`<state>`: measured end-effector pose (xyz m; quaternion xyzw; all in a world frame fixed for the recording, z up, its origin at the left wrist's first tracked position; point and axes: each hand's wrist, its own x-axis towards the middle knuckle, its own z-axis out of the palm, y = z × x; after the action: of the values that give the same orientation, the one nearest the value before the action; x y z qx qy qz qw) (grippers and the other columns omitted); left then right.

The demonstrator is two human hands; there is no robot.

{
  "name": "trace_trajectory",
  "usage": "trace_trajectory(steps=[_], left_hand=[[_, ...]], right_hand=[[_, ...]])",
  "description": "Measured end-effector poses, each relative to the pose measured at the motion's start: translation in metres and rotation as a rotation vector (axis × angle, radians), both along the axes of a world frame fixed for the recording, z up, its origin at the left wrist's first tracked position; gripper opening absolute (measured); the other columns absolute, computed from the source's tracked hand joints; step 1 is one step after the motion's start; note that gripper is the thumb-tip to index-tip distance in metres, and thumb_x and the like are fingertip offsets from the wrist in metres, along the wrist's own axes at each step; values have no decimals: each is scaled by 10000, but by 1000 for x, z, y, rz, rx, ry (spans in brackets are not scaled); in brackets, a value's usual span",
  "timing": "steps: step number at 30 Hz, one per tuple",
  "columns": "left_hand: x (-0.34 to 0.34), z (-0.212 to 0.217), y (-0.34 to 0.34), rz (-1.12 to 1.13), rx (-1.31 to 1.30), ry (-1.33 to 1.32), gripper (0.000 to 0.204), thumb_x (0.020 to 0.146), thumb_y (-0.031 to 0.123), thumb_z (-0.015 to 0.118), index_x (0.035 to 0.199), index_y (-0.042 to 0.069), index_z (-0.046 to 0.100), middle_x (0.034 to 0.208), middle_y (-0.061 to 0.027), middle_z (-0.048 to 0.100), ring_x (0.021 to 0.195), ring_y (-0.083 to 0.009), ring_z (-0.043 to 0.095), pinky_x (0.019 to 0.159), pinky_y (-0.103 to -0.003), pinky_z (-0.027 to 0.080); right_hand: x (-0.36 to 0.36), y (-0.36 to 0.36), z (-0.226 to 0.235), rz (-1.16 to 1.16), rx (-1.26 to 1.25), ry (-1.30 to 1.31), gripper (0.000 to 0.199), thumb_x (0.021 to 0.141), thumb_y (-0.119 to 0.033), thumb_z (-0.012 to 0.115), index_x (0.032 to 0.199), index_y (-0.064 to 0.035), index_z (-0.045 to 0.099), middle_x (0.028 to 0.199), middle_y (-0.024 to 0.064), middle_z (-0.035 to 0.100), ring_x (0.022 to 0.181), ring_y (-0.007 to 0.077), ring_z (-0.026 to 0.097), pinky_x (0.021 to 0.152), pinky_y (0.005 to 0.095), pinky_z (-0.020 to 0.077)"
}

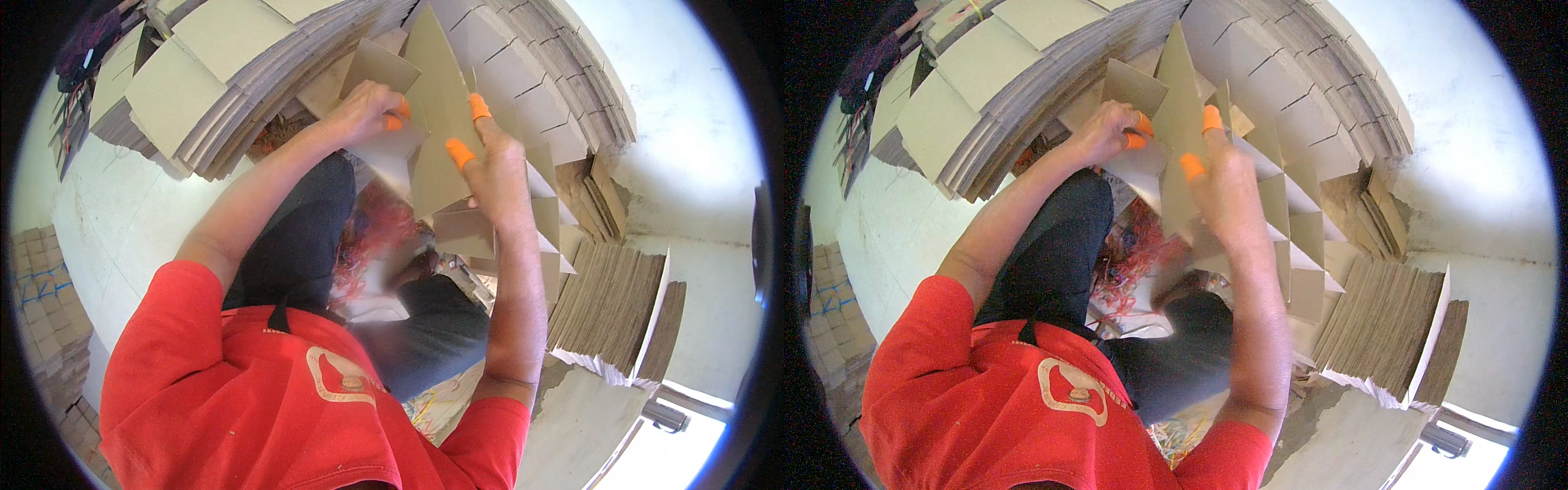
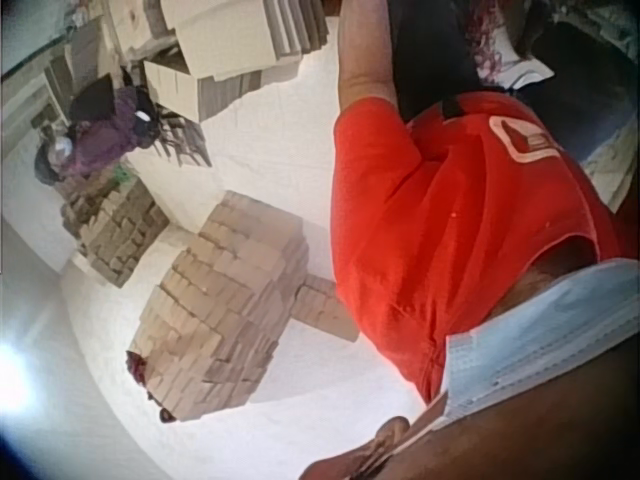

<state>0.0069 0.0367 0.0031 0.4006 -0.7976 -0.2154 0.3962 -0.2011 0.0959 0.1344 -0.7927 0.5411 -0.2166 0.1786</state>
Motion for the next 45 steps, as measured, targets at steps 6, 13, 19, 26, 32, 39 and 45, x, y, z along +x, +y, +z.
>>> trace_trajectory(steps=[6, 13, 19, 26, 32, 39, 45], left_hand=[[1, -2, -1, 17, -4, 21, 183, 677, 48, 762, 849, 42, 697, 795, -160, 650, 772, -345, 628, 663, -430, 493], [-3, -1, 4, 95, -26, -88, 202, 676, 94, 777, 860, 59, 702, 787, -120, 650, 824, -307, 614, 776, -409, 454], [-5, 5, 22, 150, -300, -332, 574, 690, 138, 765, 1229, 108, 568, 1189, -76, 588, 1176, -261, 502, 1060, -492, 296], [-57, 33, 16, -137, -309, -658, 803, 769, 165, 670, 1472, 110, 285, 1522, -71, 296, 1432, -291, 215, 1155, -521, 179], [-89, 20, -54, -114, -335, -715, 791, 816, 254, 686, 1479, 122, 275, 1527, -68, 291, 1434, -296, 212, 1171, -473, 171], [-111, 32, -105, -369, -282, -742, 393, 775, 117, 660, 1145, 63, 542, 1170, -89, 544, 1182, -284, 455, 992, -432, 379], [-118, 105, -73, -525, -541, -657, 129, 754, 79, 582, 880, 51, 574, 931, -74, 566, 926, -258, 540, 793, -384, 462]], right_hand=[[3, -13, 1, 47, -72, 106, 570, 828, -31, 654, 1369, -22, 472, 810, 199, 686, 548, 228, 628, 458, 358, 481], [6, 32, -93, 53, -28, 174, 273, 853, -167, 674, 1047, 19, 629, 689, 251, 599, 670, 433, 616, 591, 464, 486], [-36, 29, -56, -96, -393, 188, 470, 835, -265, 701, 1257, -97, 580, 959, 153, 653, 771, 318, 637, 648, 429, 531], [-218, -38, -94, -572, -513, 705, 606, 880, -415, 622, 1252, 53, 528, 1016, 220, 660, 915, 373, 647, 749, 469, 526], [-149, 4, -83, -245, 18, 203, 364, 855, -298, 629, 1090, -20, 617, 771, 209, 672, 780, 355, 683, 643, 424, 540], [-134, 13, -113, -292, -100, 526, 133, 813, -58, 573, 943, -27, 576, 783, 154, 672, 767, 325, 684, 628, 408, 547], [-146, 67, -80, -443, -284, 342, 407, 742, 28, 572, 1141, -44, 599, 978, 164, 674, 841, 317, 666, 731, 429, 531]])
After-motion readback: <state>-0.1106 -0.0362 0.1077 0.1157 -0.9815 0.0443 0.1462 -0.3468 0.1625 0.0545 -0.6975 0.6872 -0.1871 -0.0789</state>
